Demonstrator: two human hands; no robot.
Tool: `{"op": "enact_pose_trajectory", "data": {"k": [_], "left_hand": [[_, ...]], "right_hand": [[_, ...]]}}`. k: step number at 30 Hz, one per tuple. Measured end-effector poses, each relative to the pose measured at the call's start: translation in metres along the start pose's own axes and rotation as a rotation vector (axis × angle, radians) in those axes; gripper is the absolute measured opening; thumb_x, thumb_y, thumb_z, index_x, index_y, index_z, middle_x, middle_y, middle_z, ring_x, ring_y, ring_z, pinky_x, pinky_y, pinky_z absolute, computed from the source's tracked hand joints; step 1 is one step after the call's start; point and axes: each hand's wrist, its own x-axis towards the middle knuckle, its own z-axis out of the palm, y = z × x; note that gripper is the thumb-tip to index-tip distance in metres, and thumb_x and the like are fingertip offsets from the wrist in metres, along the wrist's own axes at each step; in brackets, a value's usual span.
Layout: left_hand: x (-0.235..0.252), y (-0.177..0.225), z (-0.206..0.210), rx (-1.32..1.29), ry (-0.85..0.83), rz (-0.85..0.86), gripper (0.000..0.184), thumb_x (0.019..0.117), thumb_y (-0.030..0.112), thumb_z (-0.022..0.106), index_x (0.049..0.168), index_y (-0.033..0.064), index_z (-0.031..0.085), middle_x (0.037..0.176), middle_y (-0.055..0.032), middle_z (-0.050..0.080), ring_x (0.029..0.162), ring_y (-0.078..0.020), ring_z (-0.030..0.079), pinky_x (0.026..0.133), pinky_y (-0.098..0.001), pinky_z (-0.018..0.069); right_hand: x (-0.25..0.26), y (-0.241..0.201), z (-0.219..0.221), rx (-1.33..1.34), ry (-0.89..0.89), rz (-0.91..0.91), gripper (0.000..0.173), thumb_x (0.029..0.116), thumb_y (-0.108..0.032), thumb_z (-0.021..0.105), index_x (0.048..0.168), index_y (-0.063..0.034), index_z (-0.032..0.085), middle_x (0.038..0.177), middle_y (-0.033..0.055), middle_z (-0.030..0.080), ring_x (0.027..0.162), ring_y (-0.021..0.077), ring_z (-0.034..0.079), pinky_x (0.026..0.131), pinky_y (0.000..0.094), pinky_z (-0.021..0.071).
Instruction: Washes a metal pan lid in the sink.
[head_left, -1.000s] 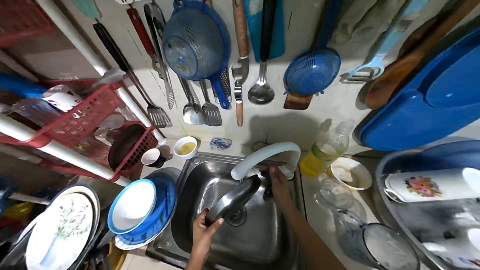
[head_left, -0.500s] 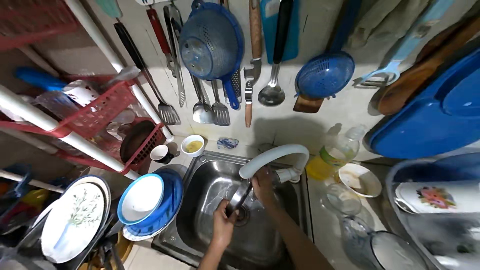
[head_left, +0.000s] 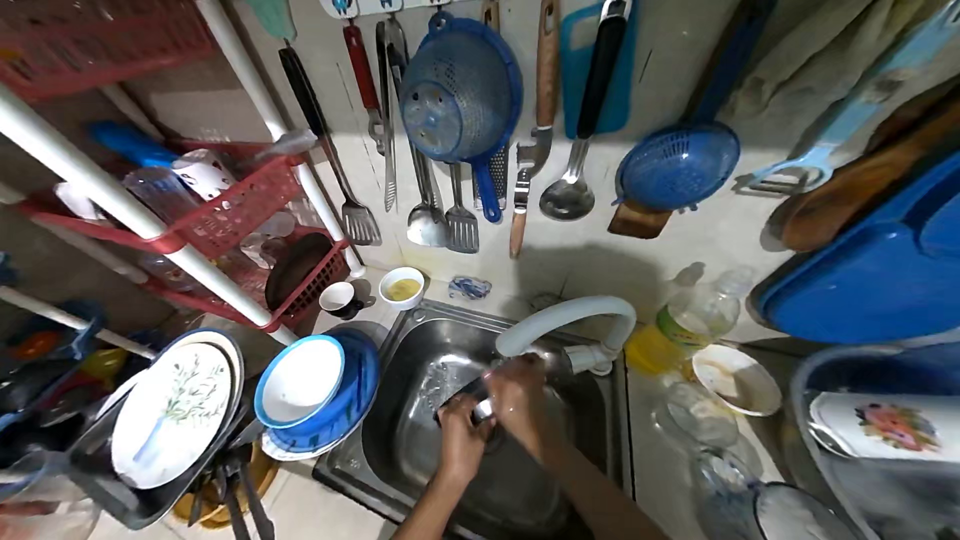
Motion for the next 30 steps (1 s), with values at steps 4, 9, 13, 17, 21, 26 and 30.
{"op": "enact_pose_trajectory", "data": {"k": [4, 9, 13, 17, 21, 26, 30], "left_hand": [[0.001, 0.003, 0.005, -0.061, 0.007, -0.045, 0.019, 0.0831, 0.001, 0.075, 0.098, -0.0098, 0.070, 0.094, -0.0204, 0.070, 0.091, -0.0275, 0.068, 0.090, -0.0441, 0.0536], [0.006, 0.011, -0.033, 0.118, -0.093, 0.076, 0.034, 0.0808, 0.014, 0.083, 0.103, -0.0081, 0.071, 0.103, -0.0228, 0.071, 0.105, -0.0388, 0.065, 0.105, -0.0591, 0.0380], [0.009, -0.025, -0.050, -0.042, -0.128, 0.016, 0.046, 0.0838, 0.012, 0.081, 0.118, -0.0128, 0.063, 0.115, -0.0267, 0.067, 0.114, -0.0342, 0.063, 0.106, -0.0475, 0.0462], [0.007, -0.032, -0.046, -0.171, -0.126, -0.044, 0.042, 0.0886, 0.009, 0.075, 0.119, -0.0136, 0.058, 0.108, -0.0218, 0.066, 0.098, -0.0209, 0.067, 0.090, -0.0348, 0.0540], [0.012, -0.013, -0.035, 0.079, -0.212, -0.043, 0.040, 0.0914, 0.013, 0.074, 0.115, -0.0165, 0.061, 0.112, -0.0303, 0.065, 0.108, -0.0374, 0.065, 0.100, -0.0468, 0.0499], [0.011, -0.013, 0.000, 0.065, -0.111, -0.064, 0.026, 0.0872, -0.001, 0.070, 0.109, -0.0150, 0.066, 0.107, -0.0292, 0.069, 0.106, -0.0383, 0.067, 0.100, -0.0486, 0.0504], [0.005, -0.020, -0.016, 0.004, -0.040, -0.067, 0.028, 0.0870, 0.010, 0.078, 0.099, -0.0120, 0.067, 0.098, -0.0242, 0.068, 0.095, -0.0335, 0.066, 0.092, -0.0480, 0.0517]], "right_hand": [[-0.001, 0.011, -0.001, -0.001, -0.020, -0.118, 0.037, 0.0984, -0.024, 0.057, 0.088, 0.0071, 0.075, 0.092, 0.0252, 0.074, 0.098, 0.0471, 0.070, 0.099, 0.0697, 0.0423], [0.023, 0.068, -0.035, 0.558, -0.059, 0.538, 0.041, 0.1095, -0.014, 0.036, 0.095, 0.0139, 0.063, 0.086, 0.0170, 0.060, 0.085, 0.0204, 0.058, 0.084, 0.0382, 0.0479], [0.019, 0.072, -0.046, 0.819, 0.099, 0.780, 0.047, 0.1128, -0.027, 0.031, 0.097, 0.0058, 0.061, 0.081, 0.0035, 0.057, 0.074, 0.0062, 0.055, 0.073, 0.0280, 0.0494], [0.032, 0.071, -0.051, 0.662, -0.050, 0.682, 0.047, 0.1131, -0.020, 0.031, 0.108, 0.0146, 0.061, 0.097, 0.0183, 0.061, 0.090, 0.0177, 0.057, 0.087, 0.0358, 0.0468], [0.041, 0.037, -0.047, 0.122, -0.453, 0.342, 0.046, 0.1103, -0.022, 0.040, 0.128, 0.0141, 0.062, 0.132, 0.0352, 0.060, 0.134, 0.0472, 0.051, 0.119, 0.0542, 0.0297], [0.008, -0.008, 0.011, -0.068, -0.306, -0.146, 0.050, 0.1047, -0.034, 0.048, 0.088, 0.0049, 0.076, 0.095, 0.0226, 0.075, 0.107, 0.0432, 0.069, 0.108, 0.0598, 0.0424], [0.033, 0.031, -0.020, 0.243, -0.345, 0.434, 0.042, 0.1081, -0.017, 0.046, 0.131, 0.0162, 0.057, 0.138, 0.0370, 0.054, 0.137, 0.0481, 0.046, 0.120, 0.0536, 0.0290]]}}
